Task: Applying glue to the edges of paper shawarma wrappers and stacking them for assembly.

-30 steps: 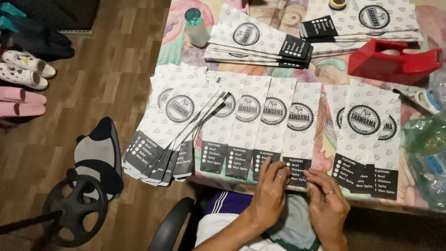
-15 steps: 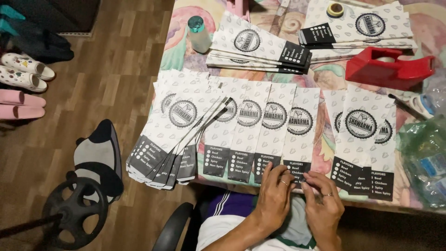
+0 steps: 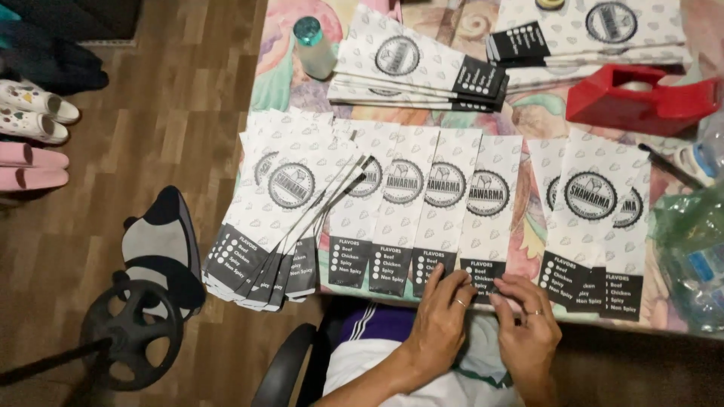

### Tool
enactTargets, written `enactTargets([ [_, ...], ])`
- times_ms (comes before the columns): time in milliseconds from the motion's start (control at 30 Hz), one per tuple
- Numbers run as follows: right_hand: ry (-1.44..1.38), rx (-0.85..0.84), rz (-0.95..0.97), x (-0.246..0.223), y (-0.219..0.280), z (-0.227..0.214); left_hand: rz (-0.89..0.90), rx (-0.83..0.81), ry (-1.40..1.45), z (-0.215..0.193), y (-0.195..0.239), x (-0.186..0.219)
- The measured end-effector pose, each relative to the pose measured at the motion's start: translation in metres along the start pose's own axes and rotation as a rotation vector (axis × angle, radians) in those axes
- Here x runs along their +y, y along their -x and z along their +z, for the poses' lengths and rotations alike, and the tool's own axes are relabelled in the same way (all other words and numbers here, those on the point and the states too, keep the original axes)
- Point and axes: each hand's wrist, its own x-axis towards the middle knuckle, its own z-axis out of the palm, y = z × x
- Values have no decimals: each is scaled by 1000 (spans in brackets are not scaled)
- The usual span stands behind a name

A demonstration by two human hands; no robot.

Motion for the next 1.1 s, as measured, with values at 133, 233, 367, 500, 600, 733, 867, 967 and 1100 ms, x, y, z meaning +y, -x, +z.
enactTargets([
  [133,-18,-50,109,-8,-3,-7,-2,-19,22,-3,2,1],
  [233,38,28,25,-13,-11,-9,18,0,129,-20,-10,4],
  [367,86,-127,-84,-4,-5,-7,-92,-5,-193,-30,-19,0],
  [500,71,-330,-141,5,-7,-7,-122,-200,-365,-17,-17,-14],
  [600,216,-297,-129,19,-4,-17,-127,-274,-352,-2,-18,-7],
  [733,224,-303,10,30,-5,-39,-134,-327,-251,18,-33,3],
  [867,195,-215,-28,22,-16,-51,-93,-307,-9,12,-37,2],
  [967,151,-193,-129,11,-19,-49,-69,-265,28,-16,-33,-3],
  [1100,74,-334,-221,16,-11,-36,-24,-245,73,-38,-24,-10],
])
